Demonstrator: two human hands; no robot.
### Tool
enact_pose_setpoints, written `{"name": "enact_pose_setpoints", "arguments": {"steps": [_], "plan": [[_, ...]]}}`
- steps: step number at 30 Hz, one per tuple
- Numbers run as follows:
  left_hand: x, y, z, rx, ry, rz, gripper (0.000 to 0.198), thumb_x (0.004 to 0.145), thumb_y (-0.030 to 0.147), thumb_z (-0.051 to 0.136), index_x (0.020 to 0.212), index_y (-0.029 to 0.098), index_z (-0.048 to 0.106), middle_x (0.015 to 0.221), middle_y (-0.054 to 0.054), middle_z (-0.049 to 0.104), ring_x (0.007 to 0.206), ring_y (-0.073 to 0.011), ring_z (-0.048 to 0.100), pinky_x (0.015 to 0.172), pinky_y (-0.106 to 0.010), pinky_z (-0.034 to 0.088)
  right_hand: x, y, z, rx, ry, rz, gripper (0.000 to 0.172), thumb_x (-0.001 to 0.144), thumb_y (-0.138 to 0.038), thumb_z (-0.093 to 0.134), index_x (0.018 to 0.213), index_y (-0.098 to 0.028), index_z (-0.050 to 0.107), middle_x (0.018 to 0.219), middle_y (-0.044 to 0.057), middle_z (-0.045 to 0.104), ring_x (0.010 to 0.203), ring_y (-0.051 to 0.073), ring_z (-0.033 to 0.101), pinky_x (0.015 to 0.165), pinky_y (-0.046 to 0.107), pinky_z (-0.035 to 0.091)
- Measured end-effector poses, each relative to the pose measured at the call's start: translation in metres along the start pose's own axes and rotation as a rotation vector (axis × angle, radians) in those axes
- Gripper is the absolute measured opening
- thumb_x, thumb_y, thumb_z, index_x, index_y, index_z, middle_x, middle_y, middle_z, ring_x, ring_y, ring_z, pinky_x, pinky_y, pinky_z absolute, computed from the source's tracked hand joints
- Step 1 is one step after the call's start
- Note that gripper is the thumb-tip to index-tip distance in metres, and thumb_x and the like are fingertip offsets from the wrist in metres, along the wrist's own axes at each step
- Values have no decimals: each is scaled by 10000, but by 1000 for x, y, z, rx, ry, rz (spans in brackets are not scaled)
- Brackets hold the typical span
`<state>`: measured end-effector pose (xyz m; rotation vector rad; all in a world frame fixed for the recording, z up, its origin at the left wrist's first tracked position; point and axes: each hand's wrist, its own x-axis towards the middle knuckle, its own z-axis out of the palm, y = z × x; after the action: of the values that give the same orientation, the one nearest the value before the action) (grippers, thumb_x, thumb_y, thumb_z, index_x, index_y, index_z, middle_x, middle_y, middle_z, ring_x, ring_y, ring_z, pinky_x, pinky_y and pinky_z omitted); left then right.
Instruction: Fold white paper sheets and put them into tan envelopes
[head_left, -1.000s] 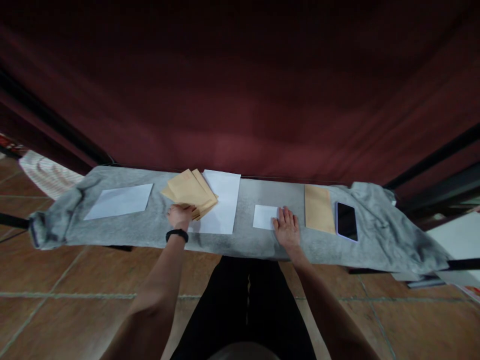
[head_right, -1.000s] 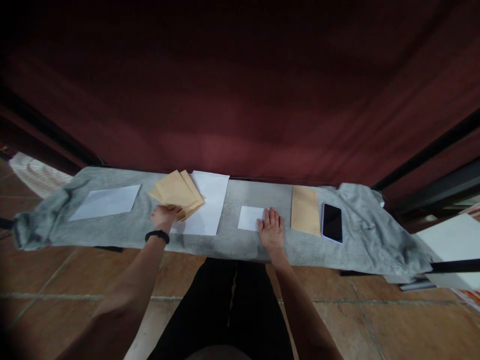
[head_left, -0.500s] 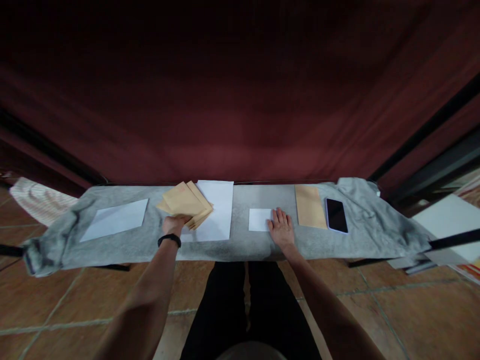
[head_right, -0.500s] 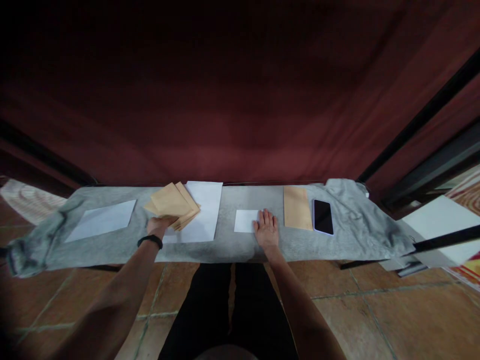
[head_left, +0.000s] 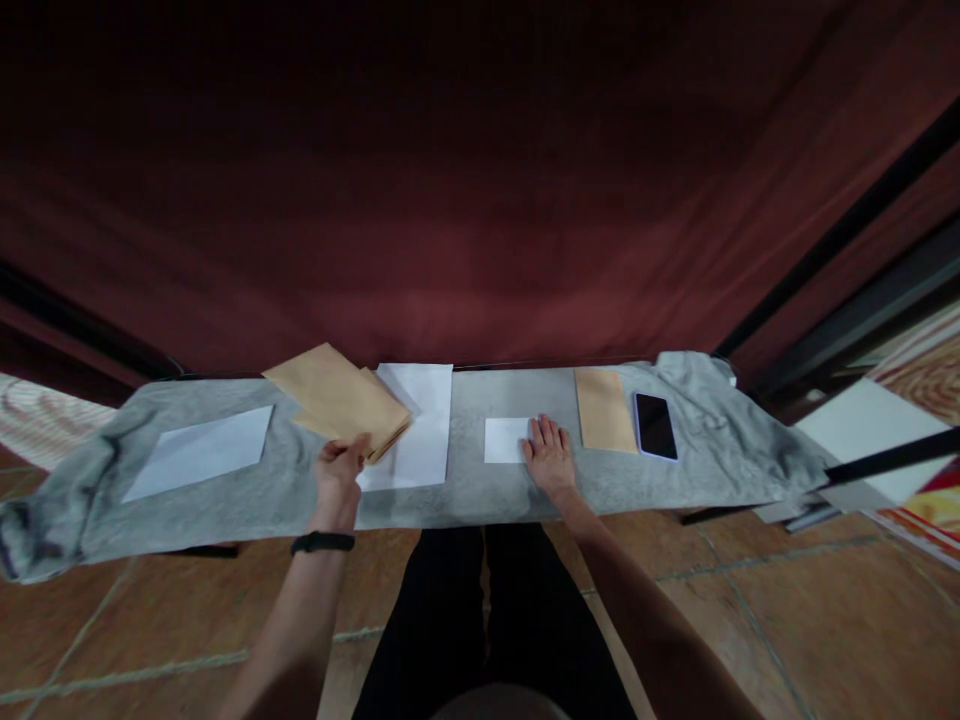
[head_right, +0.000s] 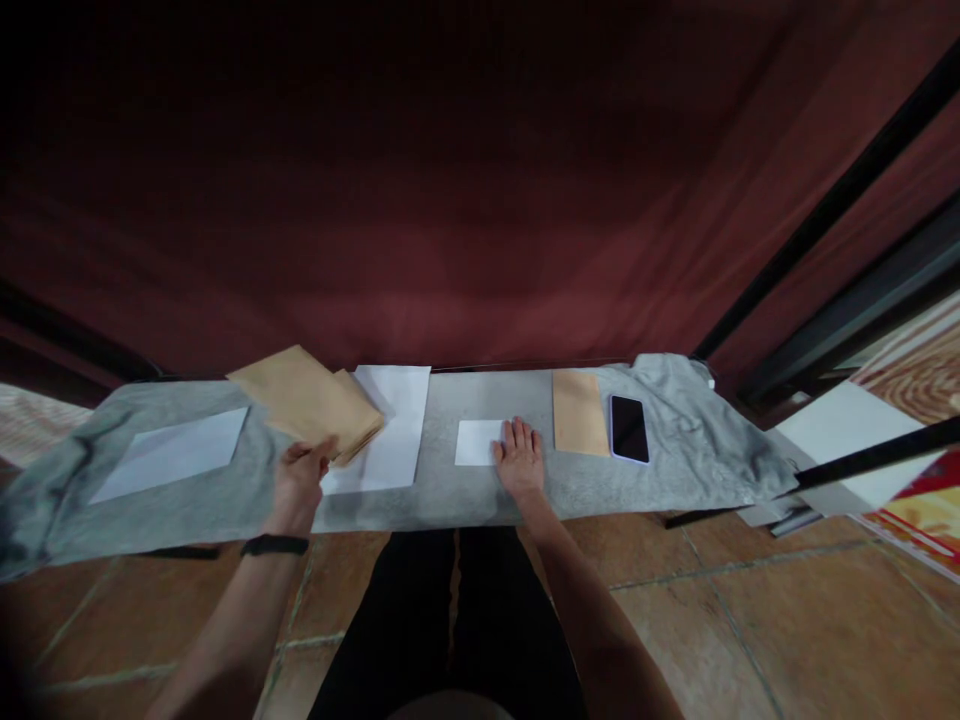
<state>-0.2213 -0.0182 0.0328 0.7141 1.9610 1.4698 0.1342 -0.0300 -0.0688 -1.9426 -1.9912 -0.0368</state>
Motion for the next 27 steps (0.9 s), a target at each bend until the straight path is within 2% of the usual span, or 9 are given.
{"name": "enact_pose_setpoints", "arguments": {"steps": [4, 7, 9, 11, 13, 15, 18, 22, 27], "plan": [[-65, -13, 30, -198, -242, -179, 602, 489, 393, 906, 606, 242, 334, 479, 110, 416, 399, -53, 395, 394, -187, 268, 1, 2, -4, 64, 22, -11, 519, 1037, -339, 381, 1484, -106, 508, 1564, 182, 479, 1454, 303, 408, 1211, 529, 245], [-109, -29, 57, -298, -359, -254, 607, 417, 408, 954, 621, 223, 413, 526, 79, 532, 428, -61, 484, 420, -182, 331, -3, 1, -8, 205, 68, -3, 492, 1028, -295, 358, 1434, -100, 556, 1556, 175, 490, 1470, 286, 388, 1204, 523, 292], [-127, -38, 70, -338, -412, -282, 612, 398, 428, 967, 612, 217, 434, 516, 64, 559, 448, -79, 530, 429, -184, 346, -10, -5, -10, 374, 91, 24, 497, 1029, -311, 334, 1407, -104, 580, 1557, 169, 486, 1480, 274, 375, 1202, 509, 326], [-137, -43, 77, -361, -443, -296, 591, 408, 447, 969, 607, 208, 467, 496, 53, 573, 450, -82, 542, 434, -182, 345, -22, -16, -12, 545, 79, 47, 511, 1032, -365, 327, 1384, -122, 605, 1527, 161, 522, 1455, 263, 417, 1200, 483, 354], [-141, -46, 80, -372, -469, -301, 543, 437, 443, 968, 611, 193, 518, 501, 35, 602, 448, -79, 545, 441, -181, 344, -33, -29, -12, 628, 31, 61, 513, 1035, -416, 320, 1352, -166, 637, 1420, 142, 624, 1349, 246, 541, 1159, 443, 422], [-145, -49, 80, -374, -500, -307, 483, 466, 419, 966, 628, 174, 582, 520, 14, 634, 452, -79, 555, 449, -182, 354, -42, -44, -13, 829, -71, 155, 500, 1023, -464, 355, 1307, -196, 666, 1342, 132, 679, 1290, 255, 594, 1129, 439, 452], [-151, -52, 78, -379, -545, -326, 421, 488, 375, 966, 681, 157, 661, 556, -2, 669, 477, -87, 583, 452, -178, 369, -43, -62, -13, 998, -172, 241, 450, 972, -496, 468, 1292, -243, 657, 1137, 79, 763, 1097, 246, 694, 987, 411, 547], [-158, -57, 75, -406, -593, -382, 386, 501, 316, 973, 718, 148, 701, 606, -10, 696, 516, -91, 613, 464, -171, 411, -35, -74, -16, 1386, -350, 445, 382, 809, -443, 642, 1136, -248, 680, 911, 0, 769, 823, 216, 712, 778, 364, 594], [-161, -59, 67, -468, -667, -499, 303, 572, 225, 948, 667, 153, 670, 579, 14, 649, 506, -71, 591, 470, -161, 447, -42, -70, -28, 1555, -448, 478, 348, 784, -489, 631, 998, -223, 696, 907, 33, 780, 763, 221, 730, 726, 365, 599]]}}
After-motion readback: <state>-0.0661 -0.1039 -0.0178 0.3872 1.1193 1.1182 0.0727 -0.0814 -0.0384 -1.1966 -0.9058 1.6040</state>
